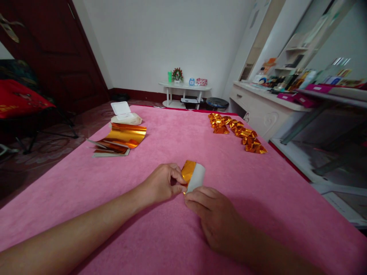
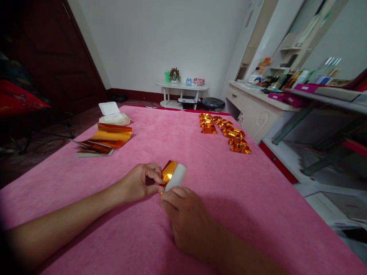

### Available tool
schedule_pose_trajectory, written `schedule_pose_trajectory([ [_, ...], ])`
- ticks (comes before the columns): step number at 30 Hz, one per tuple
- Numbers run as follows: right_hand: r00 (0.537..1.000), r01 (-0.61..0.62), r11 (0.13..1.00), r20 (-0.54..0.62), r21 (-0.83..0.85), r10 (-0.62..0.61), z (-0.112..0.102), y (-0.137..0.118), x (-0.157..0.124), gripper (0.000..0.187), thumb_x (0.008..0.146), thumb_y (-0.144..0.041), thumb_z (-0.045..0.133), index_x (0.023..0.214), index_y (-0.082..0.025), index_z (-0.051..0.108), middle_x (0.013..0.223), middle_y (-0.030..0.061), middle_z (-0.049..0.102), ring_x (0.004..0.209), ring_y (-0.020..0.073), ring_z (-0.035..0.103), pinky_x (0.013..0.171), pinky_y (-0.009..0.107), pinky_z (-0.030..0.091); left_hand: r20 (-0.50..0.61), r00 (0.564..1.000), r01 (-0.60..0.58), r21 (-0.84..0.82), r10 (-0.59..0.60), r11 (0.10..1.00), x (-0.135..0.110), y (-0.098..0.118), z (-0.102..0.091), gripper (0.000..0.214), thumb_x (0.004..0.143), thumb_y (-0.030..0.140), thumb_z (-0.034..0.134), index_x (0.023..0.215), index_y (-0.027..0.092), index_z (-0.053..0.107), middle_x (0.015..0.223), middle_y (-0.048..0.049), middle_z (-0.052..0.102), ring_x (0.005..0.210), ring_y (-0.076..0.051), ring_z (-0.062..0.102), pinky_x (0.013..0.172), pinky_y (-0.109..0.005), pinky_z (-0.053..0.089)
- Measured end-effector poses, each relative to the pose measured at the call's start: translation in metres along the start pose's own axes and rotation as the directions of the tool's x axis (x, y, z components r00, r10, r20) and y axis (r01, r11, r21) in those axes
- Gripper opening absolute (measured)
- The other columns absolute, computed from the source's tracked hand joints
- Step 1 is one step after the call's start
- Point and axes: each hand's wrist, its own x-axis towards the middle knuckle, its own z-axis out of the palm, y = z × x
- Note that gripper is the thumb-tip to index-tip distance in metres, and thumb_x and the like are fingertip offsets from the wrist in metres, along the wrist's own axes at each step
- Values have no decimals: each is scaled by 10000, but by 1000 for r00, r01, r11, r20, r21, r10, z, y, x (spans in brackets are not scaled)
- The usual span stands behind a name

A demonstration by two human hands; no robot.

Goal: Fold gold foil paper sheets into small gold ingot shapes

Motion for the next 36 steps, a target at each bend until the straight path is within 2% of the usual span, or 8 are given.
schedule_pose_trajectory([
  [3,997,-62,990,-31,125,66,-1,6,1,340,721,-25,415,975,-171,589,910,77,599,865,197,522,753,346,451,42,999,-9,29,8,1000,-1,3,-3,125,669,204,725,793,201,745,776,-20,602,703,-118,556,650,-236,456],
  [6,980,-165,960,-75,226,186,-2,13,4,357,757,1,404,996,-189,588,928,56,565,852,165,522,721,289,436,77,997,-31,49,28,998,0,5,-5,136,684,192,708,812,218,743,786,-11,597,717,-118,553,657,-235,452],
  [10,972,-223,964,-41,145,231,-2,18,12,316,861,-83,388,1068,-194,599,885,46,530,785,152,500,684,267,421,73,997,-40,40,37,998,-2,3,-6,142,700,179,691,830,222,730,808,-5,607,727,-115,564,670,-235,458],
  [13,974,-228,972,6,49,228,-2,18,17,317,868,-88,370,1042,-175,620,843,45,506,750,150,475,662,261,413,34,996,-85,54,83,995,-9,2,-4,104,751,165,644,820,204,711,848,-19,622,764,-122,577,690,-241,466],
  [16,974,-225,974,22,15,224,-1,17,19,313,852,-65,371,998,-164,629,826,43,496,741,148,465,660,256,407,1,976,-213,220,218,952,-22,6,-3,192,832,136,535,909,214,693,938,-42,634,877,-150,570,769,-282,451],
  [20,974,-224,974,17,35,224,0,20,18,289,848,-50,373,918,-157,633,829,40,500,740,140,462,663,247,405,74,935,-344,434,348,833,-36,11,-3,266,882,142,473,1068,238,636,1056,-49,639,957,-177,557,824,-335,413],
  [31,977,-214,974,1,71,214,1,22,19,283,843,-46,367,892,-147,626,864,46,512,772,142,479,687,259,412,193,934,-358,517,301,778,-37,8,-4,343,872,112,469,1180,243,544,1166,-31,599,1033,-186,532,835,-346,390],
  [36,975,-218,971,-8,101,220,3,24,18,280,845,-48,365,868,-159,621,870,45,521,776,139,490,684,255,413,197,926,-377,493,321,784,-38,13,-3,265,903,159,455,1116,243,588,1110,-26,619,1012,-184,536,826,-335,395],
])
